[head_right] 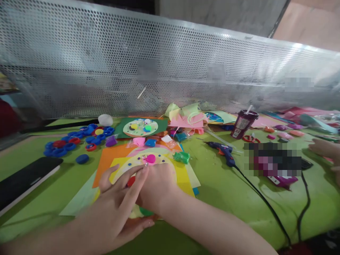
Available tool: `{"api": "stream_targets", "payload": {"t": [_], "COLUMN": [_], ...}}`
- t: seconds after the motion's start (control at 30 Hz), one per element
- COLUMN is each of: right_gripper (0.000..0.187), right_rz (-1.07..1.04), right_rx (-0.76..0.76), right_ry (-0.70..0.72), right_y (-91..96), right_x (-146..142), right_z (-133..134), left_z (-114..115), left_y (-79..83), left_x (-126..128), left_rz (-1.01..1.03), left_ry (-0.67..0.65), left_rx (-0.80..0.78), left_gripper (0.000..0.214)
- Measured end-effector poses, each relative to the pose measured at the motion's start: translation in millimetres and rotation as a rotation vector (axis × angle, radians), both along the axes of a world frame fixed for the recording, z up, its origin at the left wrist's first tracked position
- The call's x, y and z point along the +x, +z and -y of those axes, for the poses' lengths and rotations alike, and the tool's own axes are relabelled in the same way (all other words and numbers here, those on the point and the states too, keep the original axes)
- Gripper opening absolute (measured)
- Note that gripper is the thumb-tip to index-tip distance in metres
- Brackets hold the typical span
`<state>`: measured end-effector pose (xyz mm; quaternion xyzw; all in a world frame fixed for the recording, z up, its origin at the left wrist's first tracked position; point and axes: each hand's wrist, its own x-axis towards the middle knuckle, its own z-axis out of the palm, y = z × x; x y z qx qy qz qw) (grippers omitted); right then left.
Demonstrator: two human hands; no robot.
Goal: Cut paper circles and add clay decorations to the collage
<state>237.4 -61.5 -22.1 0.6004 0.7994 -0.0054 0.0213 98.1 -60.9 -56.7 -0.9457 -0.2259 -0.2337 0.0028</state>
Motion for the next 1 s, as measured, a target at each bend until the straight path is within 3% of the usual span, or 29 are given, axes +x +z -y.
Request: {"api": "stream_targets", "payload": {"t": [0.2,0.43,0.73,0.83,0.9,1.0], "right_gripper": [0.011,0.012,0.013,0.013,0.011,0.031], "right_rz": [-0.086,-0.159,0.019,-0.072,-0.151,-0.224], "right_rx": [0.153,0.2,0.061,0.168,0.2,0.169], "right_ry": [0.092,0.017,0.108,0.16,0.111,0.013], "right_y": [-7.6,-2.6,3.9,0.6,0.8,4.5], "right_x": [-9.7,7.2,-7.2,-4.8,1.2,12.4], "right_z": [1.9,4.1,4.8,9.0,11.6,12.2], "left_z": [-1.2,0.8,5.8,4.5,3.3,2.1], "left_y": [-0.3,17.7,-3.2,6.0,16.2,29.0], "left_x": [9.9,1.8,13.9,11.7,6.1,-3.9], "left_rz": [0.02,0.032,0.037,0.049,0.067,0.087], "left_ry": [-0.008,0.008,0.026,-0.032,-0.039,-0.002], "left_rx": [-0.023,-0.199,-0.024,-0.1,-0.194,-0.353], "left_gripper": [0.089,0.087,0.096,0.095,0.091,0.082]}}
